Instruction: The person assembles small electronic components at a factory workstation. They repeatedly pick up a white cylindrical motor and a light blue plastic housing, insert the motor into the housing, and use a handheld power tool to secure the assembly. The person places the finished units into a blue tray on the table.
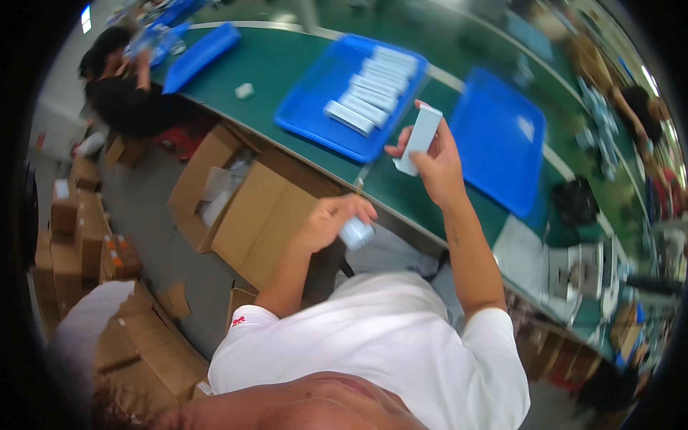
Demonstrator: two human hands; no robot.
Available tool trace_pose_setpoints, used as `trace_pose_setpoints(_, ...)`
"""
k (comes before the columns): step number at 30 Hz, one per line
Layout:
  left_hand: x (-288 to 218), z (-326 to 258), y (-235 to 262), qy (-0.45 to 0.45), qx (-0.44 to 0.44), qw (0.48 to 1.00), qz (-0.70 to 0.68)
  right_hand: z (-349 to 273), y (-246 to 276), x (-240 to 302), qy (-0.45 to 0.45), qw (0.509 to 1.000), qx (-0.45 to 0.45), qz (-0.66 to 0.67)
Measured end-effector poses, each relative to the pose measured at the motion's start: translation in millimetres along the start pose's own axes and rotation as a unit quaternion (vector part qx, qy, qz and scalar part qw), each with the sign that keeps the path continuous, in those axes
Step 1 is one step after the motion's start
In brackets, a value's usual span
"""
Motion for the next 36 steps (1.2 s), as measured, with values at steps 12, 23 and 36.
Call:
trace_pose_setpoints(12, 12.9, 112.1, -139.8, 0.057, 0.158, 0.970, 0.177, -115.6, 113.1, 14.2, -0.021, 0.918, -0.238, 0.317)
trace_pose_setpoints(23, 25.8, 147.1, -163.0, 0.053, 0.141, 0.960, 0.235, -144.5, 129.4, 37.0, 0.048, 0.961, -0.265, 0.061)
trace_pose_setpoints(36, 32.6, 161.6, -189.2, -0.034, 0.057, 0.949, 0.307, -171.6, 126.8, 41.1, 0.122, 0.913, -0.271, -0.281)
Point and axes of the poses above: each hand's wrist, its own z-axis towards the middle knuckle, its own y-axis out of the back of the hand, x = y × z, the point moved 2 cm from there along z, towards the middle knuckle, and after that the axes turned 4 degrees about -z, right-handed, at the moved point
